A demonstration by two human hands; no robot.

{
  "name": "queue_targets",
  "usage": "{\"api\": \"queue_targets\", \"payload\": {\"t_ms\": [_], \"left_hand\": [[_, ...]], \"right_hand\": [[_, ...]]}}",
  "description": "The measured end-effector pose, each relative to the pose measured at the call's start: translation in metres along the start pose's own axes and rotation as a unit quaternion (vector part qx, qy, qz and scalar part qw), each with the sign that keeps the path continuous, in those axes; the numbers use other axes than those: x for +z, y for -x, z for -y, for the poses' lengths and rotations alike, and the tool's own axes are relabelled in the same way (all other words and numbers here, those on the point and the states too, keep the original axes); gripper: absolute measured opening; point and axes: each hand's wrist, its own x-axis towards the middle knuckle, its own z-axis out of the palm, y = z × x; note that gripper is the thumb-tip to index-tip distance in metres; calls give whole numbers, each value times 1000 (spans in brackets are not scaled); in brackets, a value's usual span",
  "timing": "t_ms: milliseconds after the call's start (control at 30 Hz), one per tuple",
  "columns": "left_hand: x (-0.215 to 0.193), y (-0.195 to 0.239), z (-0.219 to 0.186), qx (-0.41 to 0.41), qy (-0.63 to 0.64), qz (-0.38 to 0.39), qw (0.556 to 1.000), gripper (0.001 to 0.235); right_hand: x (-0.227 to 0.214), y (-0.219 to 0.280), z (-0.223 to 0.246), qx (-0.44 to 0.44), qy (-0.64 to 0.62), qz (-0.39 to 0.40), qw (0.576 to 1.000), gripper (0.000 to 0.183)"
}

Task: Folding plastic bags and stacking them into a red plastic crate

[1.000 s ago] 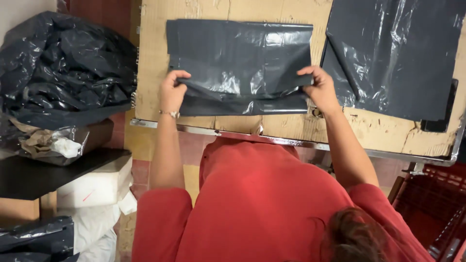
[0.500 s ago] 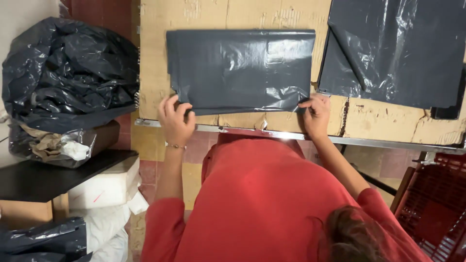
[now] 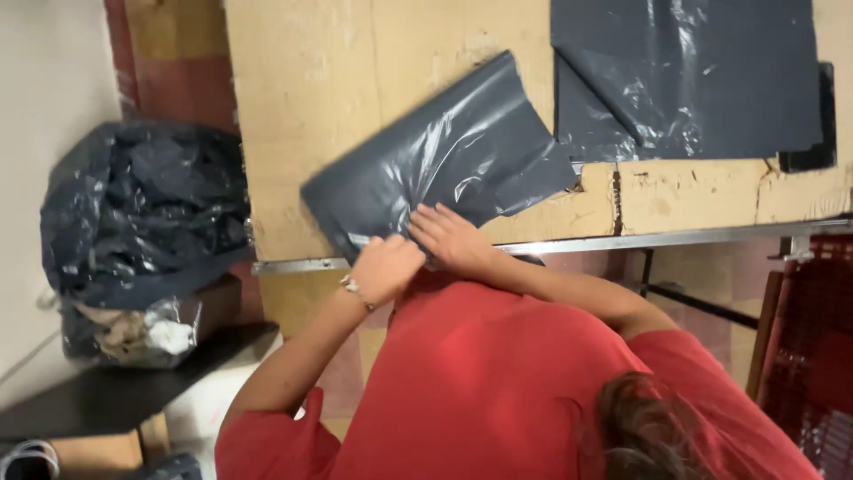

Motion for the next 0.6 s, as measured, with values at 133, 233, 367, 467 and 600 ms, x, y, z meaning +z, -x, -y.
{"api": "queue_targets", "payload": {"t_ms": [133, 233, 367, 467, 600], "left_hand": [[-24, -95, 30, -14, 303, 183, 935, 31], [39, -121, 88, -125, 511, 141, 838, 16], [56, -141, 137, -299, 661, 262, 637, 83], [141, -117, 158, -425, 490, 172, 742, 72], [88, -138, 113, -241, 239, 24, 940, 37]], "right_hand": [[-18, 39, -1, -14, -159, -86, 983, 36], [-40, 65, 2, 91, -357, -130, 921, 32], [65, 161, -20, 482, -597, -145, 625, 29], [-71, 72, -17, 516, -710, -306, 369, 20], [64, 141, -67, 513, -760, -314, 247, 25]]}}
